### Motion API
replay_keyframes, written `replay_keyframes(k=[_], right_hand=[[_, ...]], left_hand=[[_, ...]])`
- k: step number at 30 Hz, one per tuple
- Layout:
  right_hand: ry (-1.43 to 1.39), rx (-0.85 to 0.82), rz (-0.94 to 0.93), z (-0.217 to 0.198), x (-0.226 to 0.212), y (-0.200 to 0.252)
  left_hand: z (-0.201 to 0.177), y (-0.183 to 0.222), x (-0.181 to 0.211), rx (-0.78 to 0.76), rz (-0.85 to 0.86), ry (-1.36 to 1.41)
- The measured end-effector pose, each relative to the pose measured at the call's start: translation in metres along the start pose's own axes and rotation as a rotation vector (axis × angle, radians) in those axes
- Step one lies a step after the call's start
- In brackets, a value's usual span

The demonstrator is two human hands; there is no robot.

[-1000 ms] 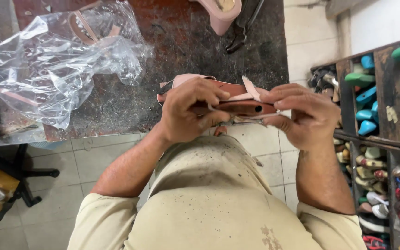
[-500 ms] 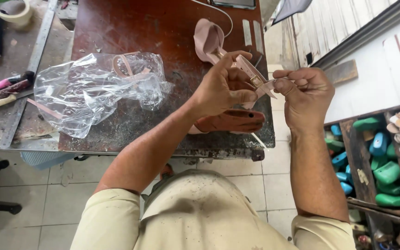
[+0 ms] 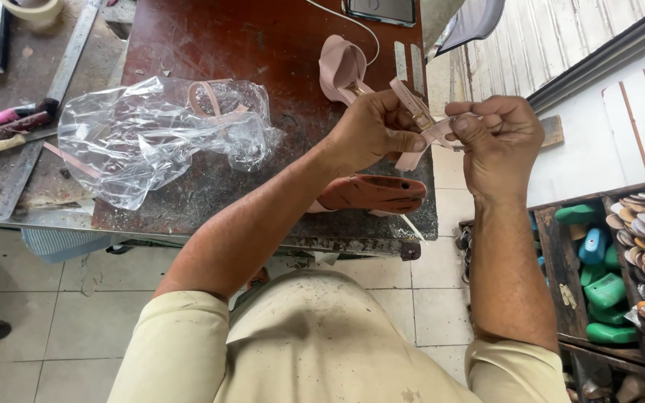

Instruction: Repairing and marking a pink high-heeled shoe at a workbench

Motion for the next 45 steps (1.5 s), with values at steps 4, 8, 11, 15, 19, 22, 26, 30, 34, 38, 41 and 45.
replay_keyframes(k=[4,8,11,15,19,22,26,30,34,38,41,45], right_hand=[[0.019,-0.027,0.013,-0.001,0.004,-0.003],[0.053,-0.051,0.031,0.005,0.000,-0.003],[0.120,-0.056,0.052,0.018,-0.013,0.001],[0.209,-0.042,0.064,0.020,-0.015,0.001],[0.260,-0.085,0.004,0.025,-0.024,0.005],[0.156,-0.241,-0.086,0.031,-0.032,0.013],[0.261,-0.211,-0.108,0.027,-0.037,0.020],[0.330,-0.190,-0.155,0.030,-0.041,0.025],[0.395,-0.173,-0.134,0.031,-0.040,0.028],[0.381,-0.153,-0.056,0.023,-0.025,0.024],[0.328,-0.131,0.029,0.014,-0.012,0.021],[0.329,-0.116,0.051,0.012,-0.009,0.022]], left_hand=[[-0.008,-0.014,-0.018,0.023,0.007,0.006],[-0.008,-0.019,-0.020,-0.022,0.047,0.012],[0.002,-0.012,0.005,-0.068,0.045,-0.031],[0.003,-0.013,0.009,-0.091,0.047,-0.114],[-0.001,-0.009,0.012,-0.028,0.040,-0.208],[0.005,-0.001,0.019,-0.090,0.075,-0.107],[0.011,0.013,0.037,-0.058,0.101,-0.359],[0.014,0.018,0.037,-0.097,0.166,-0.352],[0.000,0.015,0.016,-0.032,0.046,-0.382],[-0.014,0.009,-0.007,0.013,0.002,-0.181],[-0.021,0.010,-0.018,0.073,-0.026,-0.083],[-0.021,0.012,-0.017,0.089,-0.017,-0.077]])
Point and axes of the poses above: each hand's wrist, its own y-axis away from the middle knuckle, its own z-axis out of the palm, x = y × z, the point moved 10 cm from there along -y, towards the middle knuckle, and after that the axes turned 9 degrees about x, right-handed, at the moved point
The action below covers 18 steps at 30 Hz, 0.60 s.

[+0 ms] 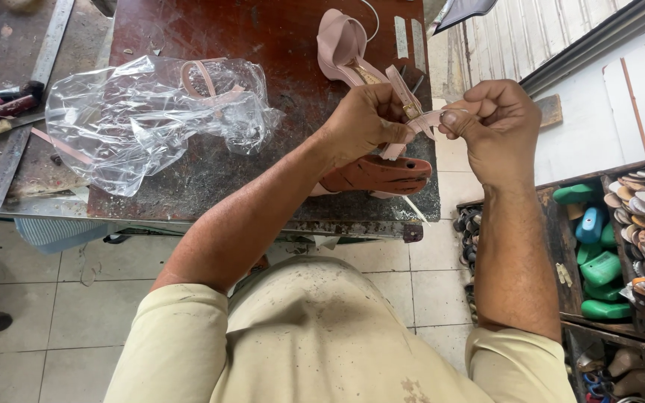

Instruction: Repairing and marking a pink high-heeled shoe at a workbench

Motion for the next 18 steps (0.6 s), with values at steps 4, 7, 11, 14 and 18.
replay_keyframes(k=[4,7,11,14,18], right_hand=[[0.012,0.009,-0.030,0.003,-0.010,0.003],[0.047,0.025,-0.120,0.007,-0.025,0.007],[-0.184,-0.042,-0.171,0.000,-0.019,0.007],[-0.233,-0.012,-0.168,-0.014,-0.004,0.005],[-0.168,-0.024,-0.210,-0.015,-0.006,0.005]], left_hand=[[0.013,0.012,0.019,0.007,0.017,0.009],[0.013,0.024,0.047,0.087,0.095,-0.019],[0.011,0.023,0.042,0.070,0.137,0.001],[0.007,0.023,0.037,0.063,0.163,0.012],[0.005,0.022,0.032,0.055,0.167,0.004]])
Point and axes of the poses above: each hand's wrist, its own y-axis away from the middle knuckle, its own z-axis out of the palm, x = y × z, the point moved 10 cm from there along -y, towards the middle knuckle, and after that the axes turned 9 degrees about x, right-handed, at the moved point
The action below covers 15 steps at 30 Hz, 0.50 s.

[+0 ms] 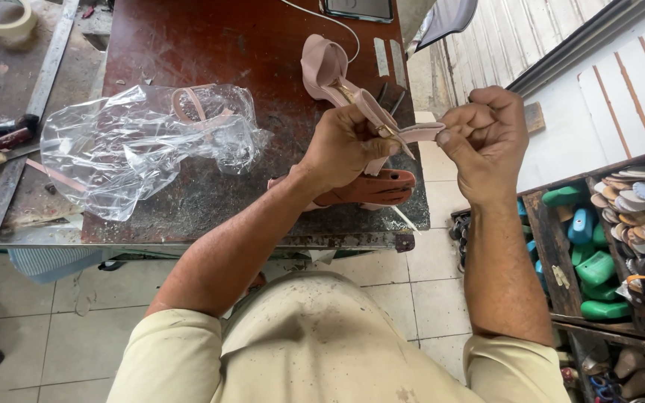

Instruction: Repairing and marking a pink high-heeled shoe at a workbench

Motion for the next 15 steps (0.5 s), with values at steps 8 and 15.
replay_keyframes(k=[8,15], right_hand=[[0.023,0.000,-0.096,0.012,-0.024,0.007],[-0.015,-0.069,-0.091,-0.020,-0.059,0.036]], left_hand=[[0.028,0.018,0.053,-0.106,0.057,-0.176],[0.057,0.045,0.069,-0.260,0.170,-0.387]])
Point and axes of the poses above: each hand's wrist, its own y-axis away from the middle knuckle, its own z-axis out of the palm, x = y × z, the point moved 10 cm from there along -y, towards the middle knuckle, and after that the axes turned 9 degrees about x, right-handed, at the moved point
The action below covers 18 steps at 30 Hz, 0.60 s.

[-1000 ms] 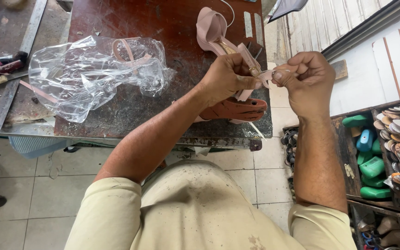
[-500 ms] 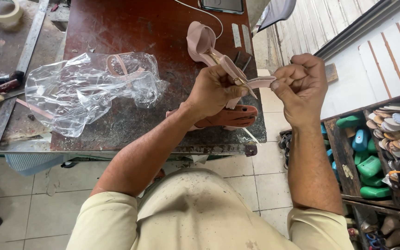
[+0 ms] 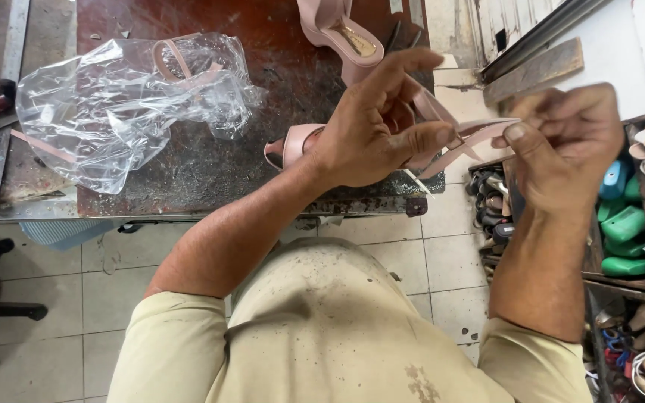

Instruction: Repairing and marking a pink high-heeled shoe at a workbench

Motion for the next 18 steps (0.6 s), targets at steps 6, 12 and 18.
replay_keyframes(k=[6,12,18], right_hand=[[0.167,0.079,-0.132,-0.019,0.010,0.028],[0.229,0.110,0.027,0.005,0.045,0.047],[0.239,0.119,-0.403,0.009,0.004,0.050]], left_hand=[[0.010,-0.002,0.019,-0.042,0.127,0.152],[-0.009,0.013,0.008,0.060,0.241,-0.490],[-0.010,0.035,0.021,0.195,0.479,-0.488]])
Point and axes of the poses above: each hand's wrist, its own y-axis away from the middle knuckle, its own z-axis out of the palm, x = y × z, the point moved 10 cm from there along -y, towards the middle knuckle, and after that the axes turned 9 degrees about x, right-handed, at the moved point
